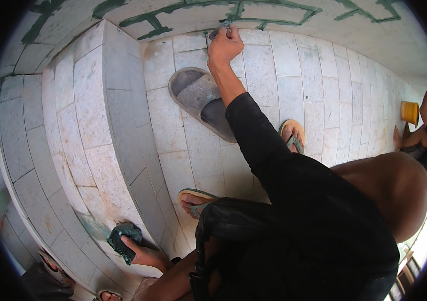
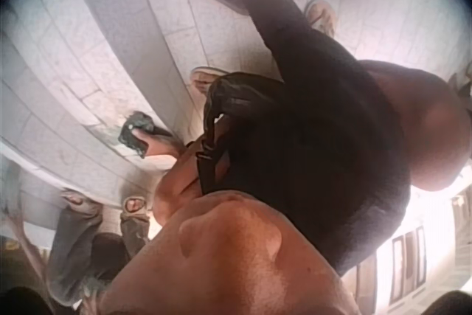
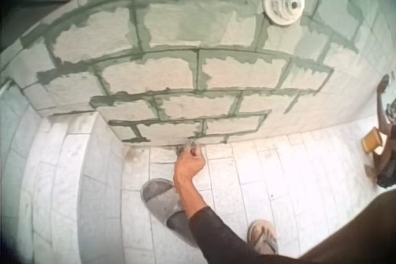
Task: The person applies a green material into the gaps between wall stones using a small scrap piece of stone and their fingers.
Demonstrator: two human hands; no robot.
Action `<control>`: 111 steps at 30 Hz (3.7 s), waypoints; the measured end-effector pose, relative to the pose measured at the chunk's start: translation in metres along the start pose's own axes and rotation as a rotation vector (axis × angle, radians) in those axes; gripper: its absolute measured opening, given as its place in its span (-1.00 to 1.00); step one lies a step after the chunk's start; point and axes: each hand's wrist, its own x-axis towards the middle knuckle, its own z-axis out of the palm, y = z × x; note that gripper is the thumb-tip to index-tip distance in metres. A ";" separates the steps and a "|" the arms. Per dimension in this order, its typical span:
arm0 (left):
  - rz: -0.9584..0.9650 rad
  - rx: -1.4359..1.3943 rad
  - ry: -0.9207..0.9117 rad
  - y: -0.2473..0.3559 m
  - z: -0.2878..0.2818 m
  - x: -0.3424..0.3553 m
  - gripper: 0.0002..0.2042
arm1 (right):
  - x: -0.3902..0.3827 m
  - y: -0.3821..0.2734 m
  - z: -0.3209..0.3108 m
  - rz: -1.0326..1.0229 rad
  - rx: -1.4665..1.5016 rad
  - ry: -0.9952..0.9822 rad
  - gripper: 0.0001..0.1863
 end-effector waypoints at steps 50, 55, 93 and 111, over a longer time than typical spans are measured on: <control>-0.059 -0.165 -0.024 0.005 0.000 -0.005 -0.52 | -0.025 0.010 0.018 0.259 0.229 -0.112 -0.65; -0.082 -0.093 -0.013 0.008 0.004 -0.006 -0.54 | -0.008 -0.003 0.016 0.202 0.255 -0.056 -0.67; -0.077 -0.147 -0.092 0.009 0.001 -0.006 -0.51 | -0.029 0.022 0.048 0.234 0.233 -0.041 -0.64; -0.112 -0.159 -0.067 -0.001 -0.002 -0.003 -0.52 | -0.005 0.002 0.019 0.186 0.273 -0.065 -0.68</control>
